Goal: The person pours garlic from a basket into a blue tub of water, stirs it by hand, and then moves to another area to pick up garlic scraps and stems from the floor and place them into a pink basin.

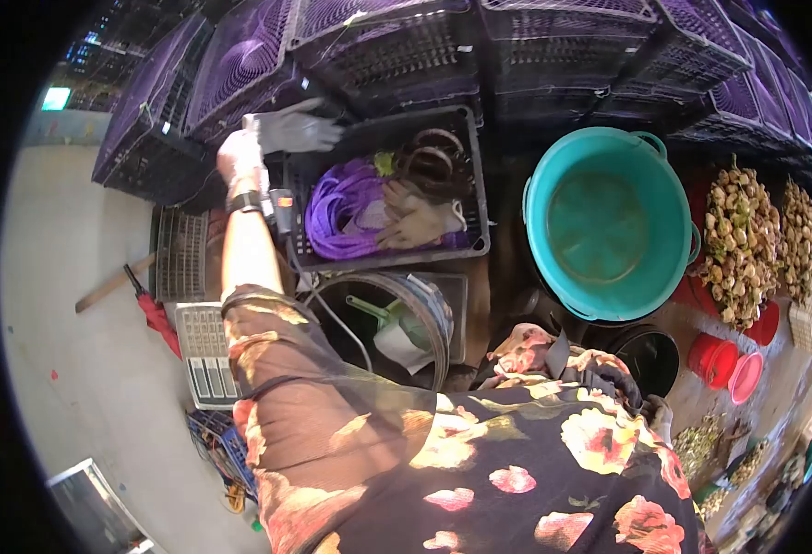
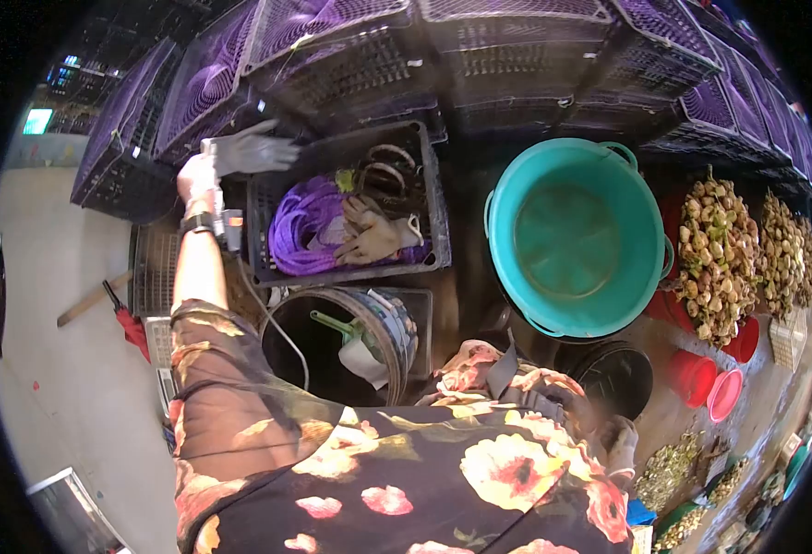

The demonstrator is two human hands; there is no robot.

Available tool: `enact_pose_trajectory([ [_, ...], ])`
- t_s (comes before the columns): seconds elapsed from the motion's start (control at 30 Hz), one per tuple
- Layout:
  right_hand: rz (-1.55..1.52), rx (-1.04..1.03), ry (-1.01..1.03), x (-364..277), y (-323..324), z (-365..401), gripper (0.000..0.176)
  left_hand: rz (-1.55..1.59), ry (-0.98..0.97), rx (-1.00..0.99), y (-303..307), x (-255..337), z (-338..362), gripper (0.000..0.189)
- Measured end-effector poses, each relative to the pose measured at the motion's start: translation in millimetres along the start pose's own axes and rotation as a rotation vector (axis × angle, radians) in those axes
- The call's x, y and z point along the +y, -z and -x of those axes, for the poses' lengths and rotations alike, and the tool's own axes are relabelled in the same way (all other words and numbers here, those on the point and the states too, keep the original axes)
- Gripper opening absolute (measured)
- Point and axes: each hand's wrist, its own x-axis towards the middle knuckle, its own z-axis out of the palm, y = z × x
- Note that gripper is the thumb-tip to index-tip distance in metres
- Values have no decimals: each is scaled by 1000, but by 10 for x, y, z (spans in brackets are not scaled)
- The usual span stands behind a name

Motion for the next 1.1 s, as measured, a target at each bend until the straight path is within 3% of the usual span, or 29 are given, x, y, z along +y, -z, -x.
enact_pose_trajectory([
  [0.13,11,-61,31,-118,-43,-37,23,-125,248,-29,805,-151,379,47],
  [0.17,8,-80,47,-123,-41,-48,23,-276,160,-36,789,-382,413,42],
  [0.23,103,-58,48,-173,-23,-49,22,-188,100,-36,509,-1143,464,42],
  [0.3,186,-25,57,-267,-43,58,21,-47,242,16,315,-1292,757,28],
  [0.33,79,50,22,-317,-148,145,11,-193,401,-81,262,-1178,863,26],
  [0.37,84,30,41,-343,-156,231,11,-198,291,-127,264,-1093,1084,26],
  [0.43,86,8,48,-343,-94,279,11,-140,306,-195,-130,-1388,1345,26],
  [0.5,106,19,60,-325,-14,254,11,-238,121,-267,-531,-1612,1550,25],
  [0.53,119,20,69,-335,-12,246,10,-154,169,-325,-520,-1493,1661,24],
  [0.57,136,16,83,-348,-17,227,10,-110,350,-299,-529,-1346,1740,20],
  [0.63,172,0,113,-364,-21,160,10,-49,423,-239,-479,-1213,1829,17],
  [0.73,234,-31,202,-353,-5,-53,10,-83,366,-252,-455,-1347,1846,18],
  [0.83,333,-74,431,-348,119,-431,10,-149,327,-270,-407,-1533,1884,18],
  [0.87,340,-88,460,-319,146,-484,10,-166,370,-192,-322,-1477,1946,17],
  [0.9,305,-93,377,-352,102,-427,11,-101,222,-172,-260,-1549,2001,15],
  [0.97,233,-96,212,-464,-72,-181,12,-202,155,-38,-181,-1625,2072,12],
  [1.03,233,-91,173,-474,-107,3,14,124,249,95,37,-1441,2094,10],
  [1.1,231,-101,200,-380,2,-179,14,74,193,32,115,-1527,1940,10],
])
